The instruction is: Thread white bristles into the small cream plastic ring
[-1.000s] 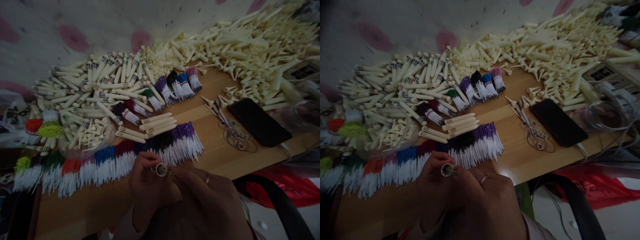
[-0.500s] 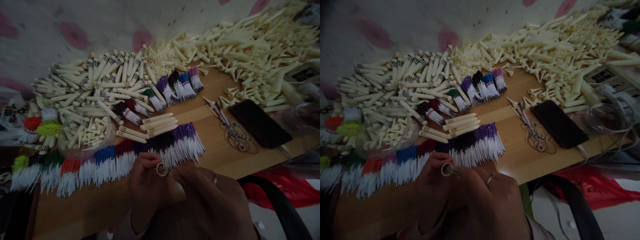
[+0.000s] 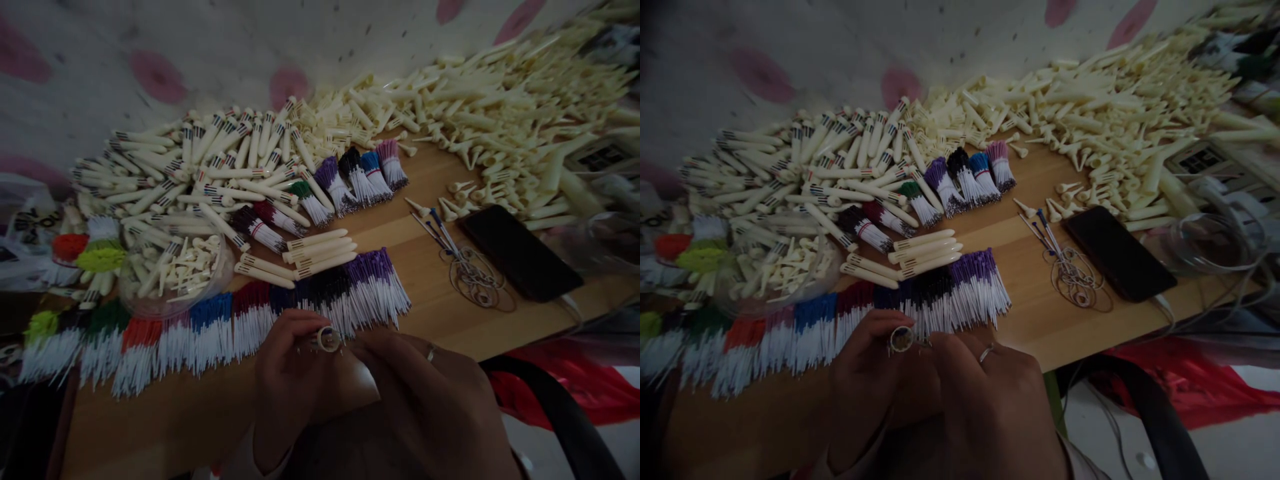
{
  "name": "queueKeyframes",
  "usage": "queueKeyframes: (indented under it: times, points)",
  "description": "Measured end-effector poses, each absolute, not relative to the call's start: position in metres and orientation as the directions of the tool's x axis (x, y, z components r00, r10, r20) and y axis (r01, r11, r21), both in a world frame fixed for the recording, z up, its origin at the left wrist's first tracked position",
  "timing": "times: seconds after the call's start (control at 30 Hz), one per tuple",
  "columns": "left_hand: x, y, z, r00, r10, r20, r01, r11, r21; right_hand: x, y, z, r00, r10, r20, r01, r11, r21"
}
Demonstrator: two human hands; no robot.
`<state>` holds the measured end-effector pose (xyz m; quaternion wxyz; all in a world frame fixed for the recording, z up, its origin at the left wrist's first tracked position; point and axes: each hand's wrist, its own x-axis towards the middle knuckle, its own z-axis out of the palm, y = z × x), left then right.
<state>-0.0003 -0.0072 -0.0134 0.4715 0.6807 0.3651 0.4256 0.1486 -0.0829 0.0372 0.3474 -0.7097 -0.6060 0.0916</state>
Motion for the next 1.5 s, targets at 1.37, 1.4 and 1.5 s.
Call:
queueKeyframes:
  times: [1.37, 1.4, 1.5]
  points:
    - [0.021, -0.021, -0.027, 0.145, 0.988, 0.055, -0.294, -0.010, 0.956, 0.143, -0.093, 0.038, 0.156, 0.966, 0.206, 0.785, 0.005, -0.620]
    - [0.020, -0.021, -0.027, 0.157, 0.987, 0.027, -0.301, 0.022, 0.953, 0.143, -0.093, 0.037, 0.161, 0.963, 0.215, 0.789, 0.005, -0.615]
    - [0.018, -0.020, -0.031, 0.154, 0.988, 0.032, -0.315, 0.018, 0.949, 0.142, -0.092, 0.036, 0.172, 0.961, 0.216, 0.784, -0.001, -0.620]
